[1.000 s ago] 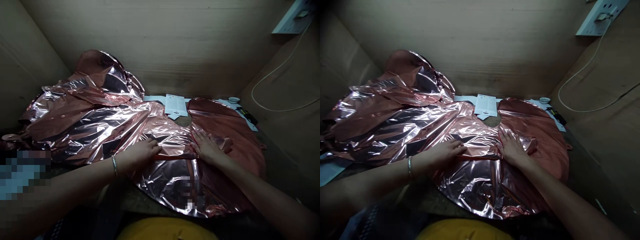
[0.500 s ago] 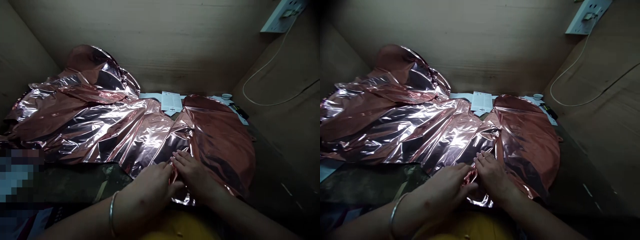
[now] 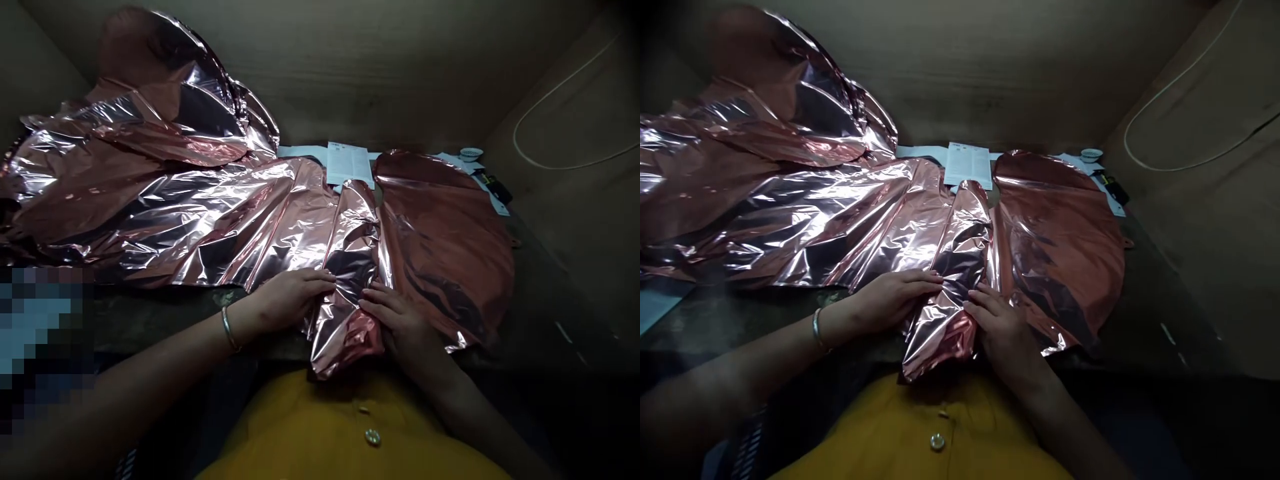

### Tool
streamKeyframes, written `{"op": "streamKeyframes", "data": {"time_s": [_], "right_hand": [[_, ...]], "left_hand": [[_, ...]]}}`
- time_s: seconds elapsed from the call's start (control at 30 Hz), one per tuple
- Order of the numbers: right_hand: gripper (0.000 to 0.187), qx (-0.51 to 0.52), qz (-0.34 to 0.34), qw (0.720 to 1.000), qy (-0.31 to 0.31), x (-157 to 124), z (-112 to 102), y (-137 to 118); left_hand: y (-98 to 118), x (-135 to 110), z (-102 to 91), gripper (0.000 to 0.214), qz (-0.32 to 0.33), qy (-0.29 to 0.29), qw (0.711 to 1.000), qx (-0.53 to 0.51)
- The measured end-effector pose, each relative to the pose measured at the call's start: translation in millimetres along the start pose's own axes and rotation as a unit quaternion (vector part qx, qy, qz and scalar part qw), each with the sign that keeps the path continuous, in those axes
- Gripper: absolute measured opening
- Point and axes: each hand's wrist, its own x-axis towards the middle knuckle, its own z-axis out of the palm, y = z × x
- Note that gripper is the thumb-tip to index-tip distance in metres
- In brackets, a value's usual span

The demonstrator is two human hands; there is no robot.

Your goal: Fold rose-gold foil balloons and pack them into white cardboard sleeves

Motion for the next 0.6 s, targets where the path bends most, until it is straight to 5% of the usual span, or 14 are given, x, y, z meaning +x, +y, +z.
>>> {"op": "streamKeyframes", "data": {"time_s": [0.13, 0.3, 0.6], "right_hand": [[0.025, 0.043, 0.079, 0.996, 0.009, 10, -6, -5], [0.028, -0.010, 0.212, 0.977, 0.025, 29, -7, -7], [0.029, -0.006, 0.297, 0.955, -0.003, 53, -5, -5]], "left_hand": [[9, -3, -5.1, 0.036, -0.023, 0.007, 0.999, -0.040], [21, 4, 1.3, 0.015, -0.161, 0.065, 0.984, -0.037], [23, 14, 13.7, 0.022, -0.225, 0.119, 0.967, -0.002]]}}
